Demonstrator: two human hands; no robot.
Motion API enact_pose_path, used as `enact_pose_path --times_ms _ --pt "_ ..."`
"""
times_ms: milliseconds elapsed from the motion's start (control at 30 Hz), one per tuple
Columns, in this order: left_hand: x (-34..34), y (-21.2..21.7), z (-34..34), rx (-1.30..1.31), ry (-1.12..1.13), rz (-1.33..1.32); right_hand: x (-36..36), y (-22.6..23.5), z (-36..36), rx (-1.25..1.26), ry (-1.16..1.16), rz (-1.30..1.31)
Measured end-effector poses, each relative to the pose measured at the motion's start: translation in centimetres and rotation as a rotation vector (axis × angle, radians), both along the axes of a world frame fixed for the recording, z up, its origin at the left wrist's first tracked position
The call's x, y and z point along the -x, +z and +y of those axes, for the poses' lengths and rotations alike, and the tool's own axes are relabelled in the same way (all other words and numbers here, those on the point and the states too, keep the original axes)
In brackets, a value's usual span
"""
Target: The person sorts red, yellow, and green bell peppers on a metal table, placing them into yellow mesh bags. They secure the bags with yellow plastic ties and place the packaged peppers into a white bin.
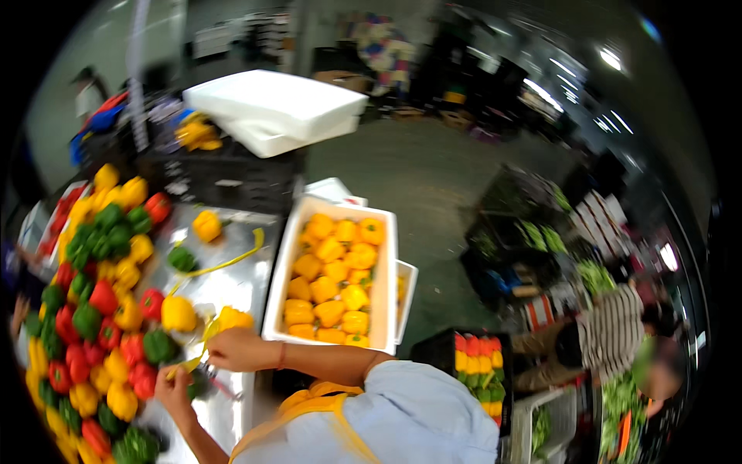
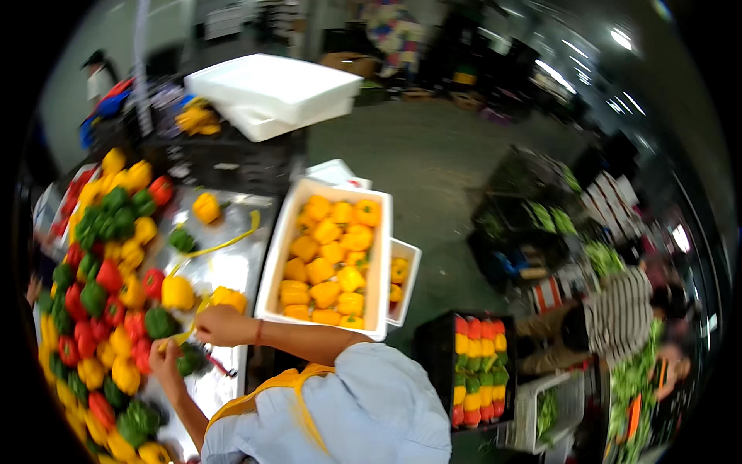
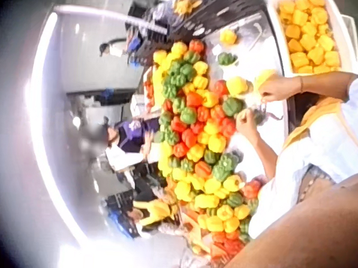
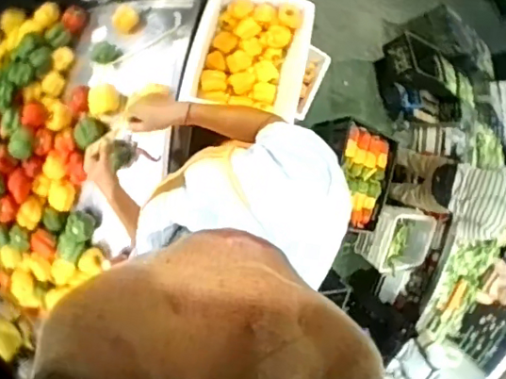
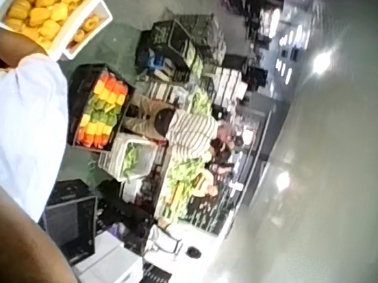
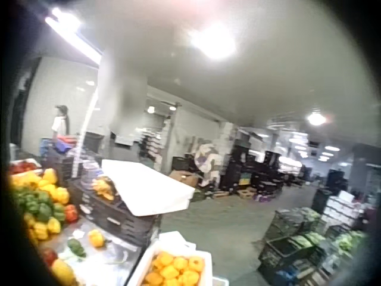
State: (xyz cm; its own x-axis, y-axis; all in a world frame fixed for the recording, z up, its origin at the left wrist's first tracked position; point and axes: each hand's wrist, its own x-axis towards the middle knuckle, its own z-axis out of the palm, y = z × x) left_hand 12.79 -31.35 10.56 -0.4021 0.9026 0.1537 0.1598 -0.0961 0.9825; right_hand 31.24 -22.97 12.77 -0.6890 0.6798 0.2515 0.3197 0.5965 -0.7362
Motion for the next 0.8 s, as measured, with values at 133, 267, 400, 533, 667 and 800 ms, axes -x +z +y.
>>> enact_pose_path --times_ms 133,267,400,533,667,800 --pt "-0.1 2.2 -3.7 0.019 -0.062 0.001 4.1 4.0 -2.4 -0.213 0.355 0.297" --pt "1.6 2.8 -7.1 0.062 0.064 -0.228 7.2 4.0 -4.2 0.126 0.658 0.220" --pt "2.8 4.5 -10.1 -0.005 0.190 -0.196 10.5 4.8 -6.1 0.464 0.775 0.215" --pt "3.7 3.6 -13.0 0.017 0.204 -0.357 13.2 4.4 -6.8 0.637 1.081 0.101" --pt "3.5 3.6 -14.0 -0.133 0.380 -0.464 14.7 3.5 -7.6 0.707 1.042 0.184" --pt "3.1 4.0 -14.3 -0.351 0.416 -0.362 15.3 3.5 -7.8 0.780 0.983 0.203"
